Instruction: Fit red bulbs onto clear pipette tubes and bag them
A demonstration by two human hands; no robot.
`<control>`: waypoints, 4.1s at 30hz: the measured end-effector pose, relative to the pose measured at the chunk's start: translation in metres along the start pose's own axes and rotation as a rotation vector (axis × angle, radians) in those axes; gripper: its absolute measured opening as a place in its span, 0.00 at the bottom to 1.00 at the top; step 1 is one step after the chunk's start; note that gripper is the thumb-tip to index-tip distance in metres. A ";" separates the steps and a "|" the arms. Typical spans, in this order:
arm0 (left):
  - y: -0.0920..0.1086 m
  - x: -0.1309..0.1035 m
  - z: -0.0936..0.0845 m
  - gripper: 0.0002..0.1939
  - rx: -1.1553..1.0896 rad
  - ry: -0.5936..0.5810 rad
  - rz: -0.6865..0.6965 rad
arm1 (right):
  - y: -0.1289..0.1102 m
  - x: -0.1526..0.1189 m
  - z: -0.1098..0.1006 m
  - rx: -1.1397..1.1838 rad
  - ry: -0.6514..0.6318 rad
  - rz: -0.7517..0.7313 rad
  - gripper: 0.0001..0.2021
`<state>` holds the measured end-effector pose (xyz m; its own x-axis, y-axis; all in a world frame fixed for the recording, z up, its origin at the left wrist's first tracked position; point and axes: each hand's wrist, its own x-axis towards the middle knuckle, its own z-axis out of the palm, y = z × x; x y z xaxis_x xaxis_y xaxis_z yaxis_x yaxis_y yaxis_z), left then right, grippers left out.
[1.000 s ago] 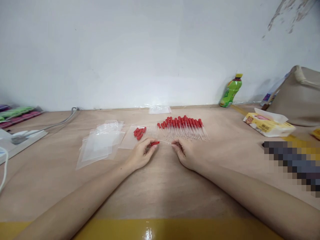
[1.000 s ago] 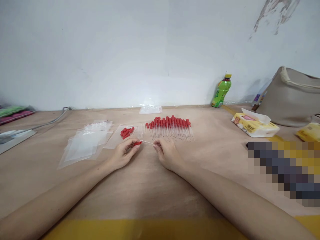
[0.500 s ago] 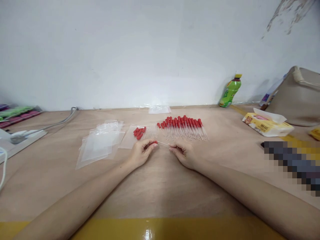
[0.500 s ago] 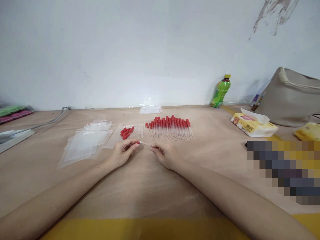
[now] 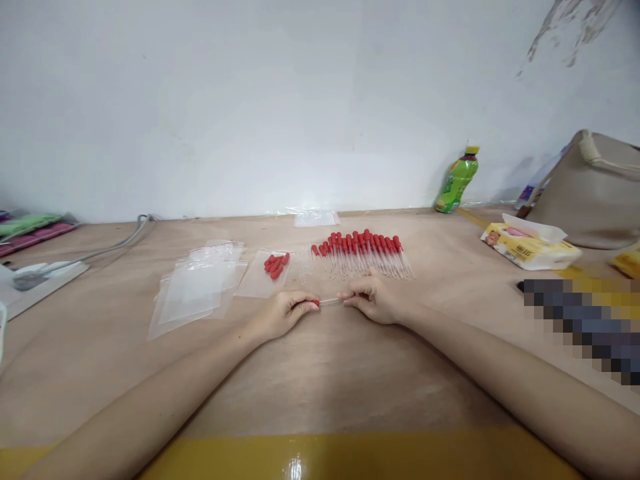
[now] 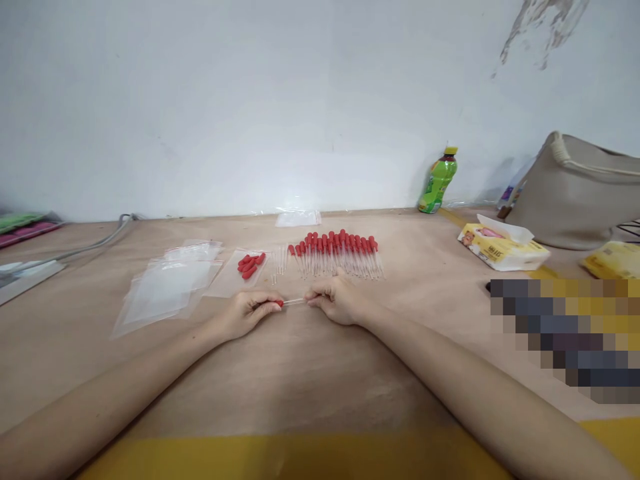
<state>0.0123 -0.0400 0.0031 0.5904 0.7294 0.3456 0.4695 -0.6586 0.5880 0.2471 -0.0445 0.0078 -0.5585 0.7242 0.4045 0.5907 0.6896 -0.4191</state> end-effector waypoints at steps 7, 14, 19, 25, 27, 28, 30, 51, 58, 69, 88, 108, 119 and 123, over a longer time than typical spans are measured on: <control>0.003 -0.002 0.003 0.11 0.092 0.040 -0.034 | -0.009 -0.005 0.005 -0.237 0.102 -0.078 0.11; 0.008 -0.001 0.003 0.10 0.185 0.033 0.080 | -0.022 -0.003 0.004 -0.294 0.078 -0.035 0.13; 0.008 0.000 0.002 0.11 0.203 0.003 0.115 | -0.023 -0.002 0.010 -0.274 0.081 -0.012 0.14; 0.007 0.000 0.002 0.11 0.217 0.005 0.166 | -0.025 0.002 0.019 -0.170 0.046 0.135 0.16; 0.007 0.000 0.002 0.11 0.228 0.016 0.191 | -0.027 0.003 0.019 -0.092 0.024 0.180 0.15; 0.007 0.000 0.002 0.11 0.232 0.021 0.205 | -0.028 0.004 0.018 -0.049 0.005 0.206 0.15; 0.007 0.001 0.001 0.10 0.234 0.032 0.231 | -0.030 0.007 0.016 0.025 -0.036 0.255 0.16; -0.023 0.006 -0.014 0.21 0.723 0.385 -0.261 | 0.001 0.091 0.008 -0.215 0.173 0.674 0.11; -0.028 0.006 -0.014 0.22 0.697 0.348 -0.273 | 0.005 0.103 0.026 -0.360 0.113 0.710 0.17; -0.034 0.007 -0.014 0.22 0.548 0.315 -0.300 | -0.002 0.107 0.031 -0.380 0.144 0.621 0.14; -0.043 0.006 -0.029 0.08 0.449 0.457 -0.450 | -0.017 0.139 0.044 -0.415 -0.078 0.706 0.09; 0.011 -0.006 -0.003 0.04 0.401 0.188 -0.075 | 0.003 -0.011 -0.030 -0.379 -0.209 0.165 0.03; 0.005 0.000 0.000 0.09 0.256 0.150 -0.086 | -0.010 0.006 -0.005 -0.132 -0.129 0.276 0.05; 0.001 0.000 0.002 0.09 0.166 0.176 -0.117 | -0.014 0.000 0.007 -0.122 0.031 0.265 0.05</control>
<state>0.0142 -0.0417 0.0019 0.4095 0.8135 0.4128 0.6375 -0.5789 0.5084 0.2348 -0.0542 0.0084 -0.3588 0.8772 0.3191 0.7800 0.4696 -0.4136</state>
